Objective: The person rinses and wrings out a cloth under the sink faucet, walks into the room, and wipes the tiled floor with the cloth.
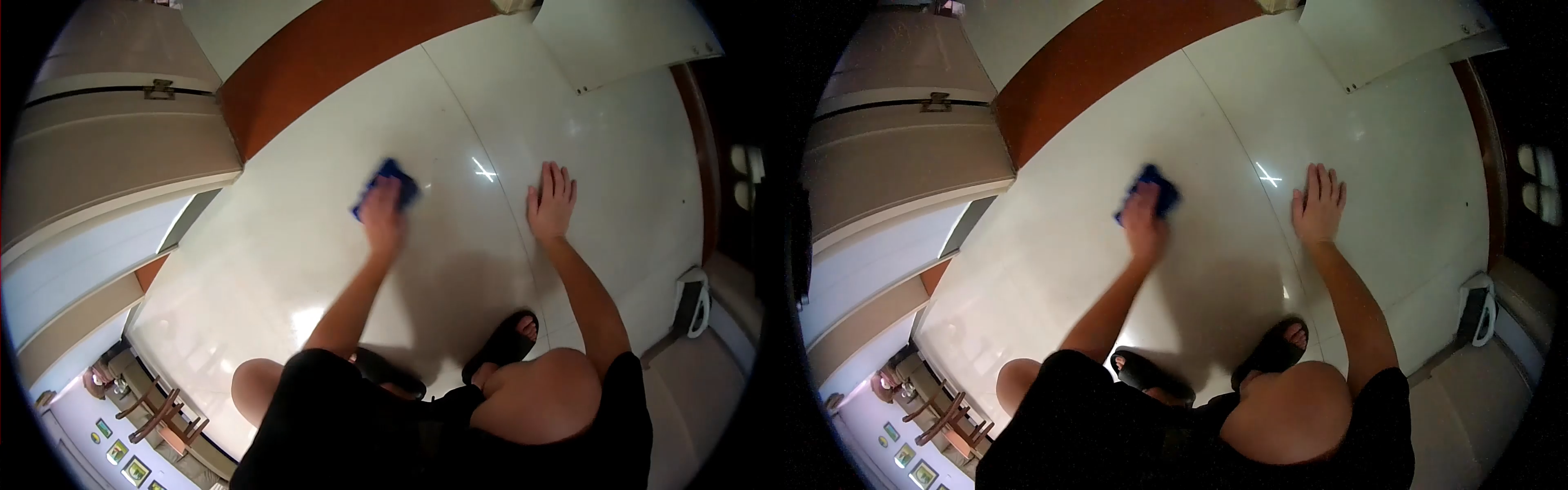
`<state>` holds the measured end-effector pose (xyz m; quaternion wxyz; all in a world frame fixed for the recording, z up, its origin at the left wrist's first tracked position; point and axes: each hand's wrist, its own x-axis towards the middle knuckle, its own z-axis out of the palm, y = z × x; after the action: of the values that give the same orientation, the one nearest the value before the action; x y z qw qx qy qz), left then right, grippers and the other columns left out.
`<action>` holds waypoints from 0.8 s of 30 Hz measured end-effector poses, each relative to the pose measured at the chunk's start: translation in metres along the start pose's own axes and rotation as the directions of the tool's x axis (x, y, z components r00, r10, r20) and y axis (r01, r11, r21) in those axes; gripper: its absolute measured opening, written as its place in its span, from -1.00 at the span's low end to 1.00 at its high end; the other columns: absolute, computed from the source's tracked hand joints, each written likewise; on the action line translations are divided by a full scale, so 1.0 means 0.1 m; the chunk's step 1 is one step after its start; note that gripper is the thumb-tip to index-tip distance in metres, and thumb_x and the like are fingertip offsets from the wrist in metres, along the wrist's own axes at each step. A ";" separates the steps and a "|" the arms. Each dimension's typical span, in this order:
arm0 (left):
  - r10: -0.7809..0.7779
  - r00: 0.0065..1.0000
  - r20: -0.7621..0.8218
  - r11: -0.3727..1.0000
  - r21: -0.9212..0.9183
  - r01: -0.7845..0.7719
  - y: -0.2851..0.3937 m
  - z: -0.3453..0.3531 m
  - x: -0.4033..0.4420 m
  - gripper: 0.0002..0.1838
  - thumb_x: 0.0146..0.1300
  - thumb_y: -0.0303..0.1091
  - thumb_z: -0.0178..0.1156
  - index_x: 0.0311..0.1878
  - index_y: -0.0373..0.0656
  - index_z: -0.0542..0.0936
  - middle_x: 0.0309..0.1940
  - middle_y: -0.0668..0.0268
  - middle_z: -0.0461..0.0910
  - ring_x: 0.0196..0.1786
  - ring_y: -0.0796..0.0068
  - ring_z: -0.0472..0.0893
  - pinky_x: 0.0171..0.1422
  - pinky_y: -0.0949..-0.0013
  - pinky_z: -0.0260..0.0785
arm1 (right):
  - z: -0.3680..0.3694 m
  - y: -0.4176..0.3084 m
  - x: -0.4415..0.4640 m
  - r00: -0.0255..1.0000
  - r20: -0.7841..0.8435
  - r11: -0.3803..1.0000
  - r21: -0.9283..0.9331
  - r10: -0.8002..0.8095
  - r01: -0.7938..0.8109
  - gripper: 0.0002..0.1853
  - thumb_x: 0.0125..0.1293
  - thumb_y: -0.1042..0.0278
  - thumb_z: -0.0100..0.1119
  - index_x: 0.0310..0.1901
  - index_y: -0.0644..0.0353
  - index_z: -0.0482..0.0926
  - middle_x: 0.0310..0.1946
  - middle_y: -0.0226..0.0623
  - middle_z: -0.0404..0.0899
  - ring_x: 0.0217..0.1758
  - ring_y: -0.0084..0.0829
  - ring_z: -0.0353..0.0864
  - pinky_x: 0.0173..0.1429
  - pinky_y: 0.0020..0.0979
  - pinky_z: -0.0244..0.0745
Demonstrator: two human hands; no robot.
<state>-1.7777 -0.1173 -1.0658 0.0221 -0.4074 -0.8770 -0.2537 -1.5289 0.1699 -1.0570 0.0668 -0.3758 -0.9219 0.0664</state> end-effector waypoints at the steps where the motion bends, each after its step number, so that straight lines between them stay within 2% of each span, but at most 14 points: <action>1: 0.017 0.997 0.080 0.999 -0.047 -0.013 0.19 0.11 -0.23 -0.27 0.09 -0.58 0.18 0.43 0.00 0.58 0.39 0.09 0.55 0.36 0.04 0.52 0.45 -0.03 0.30 | 0.01 -0.01 0.03 1.000 0.000 1.000 -0.002 -0.004 0.004 -0.34 0.56 0.04 -0.04 0.59 0.14 0.24 0.58 -0.11 0.24 0.66 0.06 0.11 0.70 0.25 -0.17; 3: 0.126 0.965 0.232 0.981 -0.175 -0.086 0.58 -0.06 -0.37 -0.29 0.07 -0.64 0.16 0.37 -0.01 0.62 0.35 0.16 0.60 0.32 0.05 0.58 0.44 0.00 0.36 | 0.01 0.04 0.01 1.000 0.001 1.000 -0.013 -0.010 0.010 -0.34 0.55 0.04 -0.02 0.58 0.15 0.26 0.58 -0.11 0.25 0.65 0.07 0.12 0.70 0.25 -0.16; 6: 0.141 0.950 0.278 0.954 -0.293 -0.055 0.22 -0.31 -0.19 -0.28 0.05 -0.68 0.13 0.36 -0.03 0.62 0.34 0.13 0.61 0.32 0.06 0.58 0.45 0.01 0.37 | 0.04 0.05 -0.01 1.000 -0.016 1.000 0.000 -0.013 0.013 -0.33 0.53 0.05 0.02 0.57 0.15 0.28 0.57 -0.11 0.27 0.64 0.08 0.15 0.68 0.26 -0.09; 9: -0.140 0.985 -0.105 0.989 -0.052 0.135 -0.79 -0.66 0.12 -0.27 0.09 -0.71 0.09 0.43 -0.13 0.53 0.32 0.05 0.59 0.33 -0.07 0.54 0.49 0.01 0.34 | 0.03 0.05 -0.02 0.998 -0.057 0.999 -0.011 -0.038 0.037 -0.33 0.52 0.07 0.04 0.58 0.14 0.28 0.56 -0.12 0.28 0.63 0.07 0.16 0.67 0.27 -0.03; 10: -0.252 0.956 -0.152 0.967 0.007 0.256 -1.06 -0.87 0.21 -0.27 0.13 -0.65 0.12 0.45 -0.10 0.51 0.28 0.01 0.60 0.32 -0.11 0.51 0.50 0.00 0.33 | 0.03 0.05 -0.03 0.998 -0.052 0.999 -0.015 -0.035 0.034 -0.32 0.51 0.07 0.05 0.58 0.14 0.27 0.56 -0.12 0.28 0.63 0.07 0.17 0.67 0.27 -0.03; 12: -0.474 0.877 -0.072 0.863 0.156 0.480 -1.70 -1.14 0.14 -0.27 0.12 -0.59 0.15 0.46 -0.05 0.51 0.24 0.00 0.60 0.31 -0.14 0.48 0.49 -0.03 0.31 | 0.03 0.03 -0.01 0.998 -0.050 0.999 -0.025 -0.027 0.026 -0.32 0.51 0.08 0.05 0.58 0.14 0.27 0.56 -0.12 0.27 0.63 0.06 0.17 0.66 0.27 -0.01; 14: -0.476 0.869 -0.138 0.843 0.209 0.495 -1.72 -1.03 -0.08 -0.26 0.11 -0.57 0.15 0.47 -0.01 0.51 0.23 0.02 0.60 0.31 -0.15 0.48 0.47 -0.06 0.31 | 0.05 0.03 -0.04 0.996 -0.079 0.999 -0.010 -0.036 0.035 -0.32 0.51 0.08 0.06 0.59 0.13 0.27 0.57 -0.13 0.26 0.63 0.06 0.17 0.67 0.27 -0.02; 16: -0.470 0.861 -0.194 0.854 0.147 0.499 -1.49 -0.68 -0.39 -0.23 0.07 -0.57 0.13 0.47 -0.03 0.50 0.28 0.03 0.59 0.31 -0.17 0.46 0.44 -0.12 0.29 | 0.04 0.03 -0.02 0.996 -0.083 0.999 -0.012 -0.036 0.035 -0.31 0.51 0.08 0.06 0.59 0.13 0.26 0.57 -0.13 0.26 0.64 0.06 0.17 0.67 0.27 -0.04; 18: -0.237 0.947 -0.217 0.943 0.181 0.278 -0.70 -0.33 -0.59 -0.26 0.04 -0.57 0.09 0.42 -0.15 0.54 0.32 0.07 0.60 0.32 -0.09 0.52 0.44 -0.11 0.27 | 0.03 0.02 -0.02 0.998 -0.055 0.999 -0.025 -0.026 0.024 -0.31 0.51 0.08 0.06 0.59 0.13 0.26 0.57 -0.13 0.25 0.64 0.06 0.17 0.68 0.26 -0.06; 19: -0.221 0.956 -0.193 0.974 -0.001 0.225 -0.27 -0.17 -0.67 -0.31 0.04 -0.56 0.08 0.35 -0.15 0.59 0.29 0.10 0.63 0.31 -0.05 0.56 0.45 -0.11 0.27 | 0.03 0.02 0.00 0.998 -0.059 0.999 -0.022 -0.026 0.025 -0.31 0.51 0.07 0.06 0.59 0.13 0.26 0.57 -0.13 0.25 0.64 0.06 0.16 0.69 0.26 -0.07; 20: -0.203 0.978 -0.055 0.979 -0.030 0.202 0.26 -0.14 -0.70 -0.41 0.08 -0.61 0.07 0.25 -0.22 0.63 0.17 0.07 0.68 0.21 -0.05 0.60 0.36 -0.08 0.36 | 0.03 0.02 -0.01 0.998 -0.058 1.000 -0.017 -0.025 0.024 -0.31 0.52 0.07 0.06 0.60 0.13 0.25 0.57 -0.13 0.25 0.64 0.06 0.16 0.69 0.25 -0.09; 21: -0.070 0.994 0.085 0.985 -0.153 0.083 0.63 -0.14 -0.77 -0.46 0.12 -0.60 0.11 0.22 -0.14 0.66 0.15 0.13 0.69 0.21 0.01 0.61 0.35 -0.05 0.38 | 0.04 0.02 -0.02 0.998 -0.063 1.000 -0.013 -0.021 0.020 -0.31 0.52 0.07 0.06 0.60 0.12 0.25 0.58 -0.14 0.25 0.64 0.06 0.15 0.70 0.25 -0.10; 23: 0.073 0.979 0.191 0.957 -0.289 -0.015 1.08 0.16 -1.09 -0.49 0.20 -0.49 0.22 0.25 0.05 0.68 0.20 0.23 0.69 0.22 0.09 0.61 0.38 0.04 0.36 | 0.06 0.03 -0.04 0.999 -0.039 1.000 -0.008 -0.016 0.016 -0.31 0.52 0.06 0.06 0.59 0.12 0.26 0.58 -0.13 0.25 0.65 0.05 0.15 0.70 0.25 -0.11; 24: 0.085 0.940 0.329 0.963 -0.269 0.007 1.33 -0.04 -0.95 -0.46 0.15 -0.53 0.24 0.25 0.03 0.69 0.23 0.22 0.68 0.25 0.09 0.61 0.39 0.04 0.37 | 0.04 0.06 -0.01 0.999 -0.032 1.000 -0.010 -0.013 0.013 -0.31 0.52 0.06 0.05 0.59 0.12 0.26 0.58 -0.13 0.25 0.65 0.05 0.15 0.70 0.25 -0.12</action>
<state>-1.6187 -0.1144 -1.0294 -0.1784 -0.4615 -0.8174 -0.2949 -1.5250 0.1726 -1.0624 0.0802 -0.3713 -0.9234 0.0553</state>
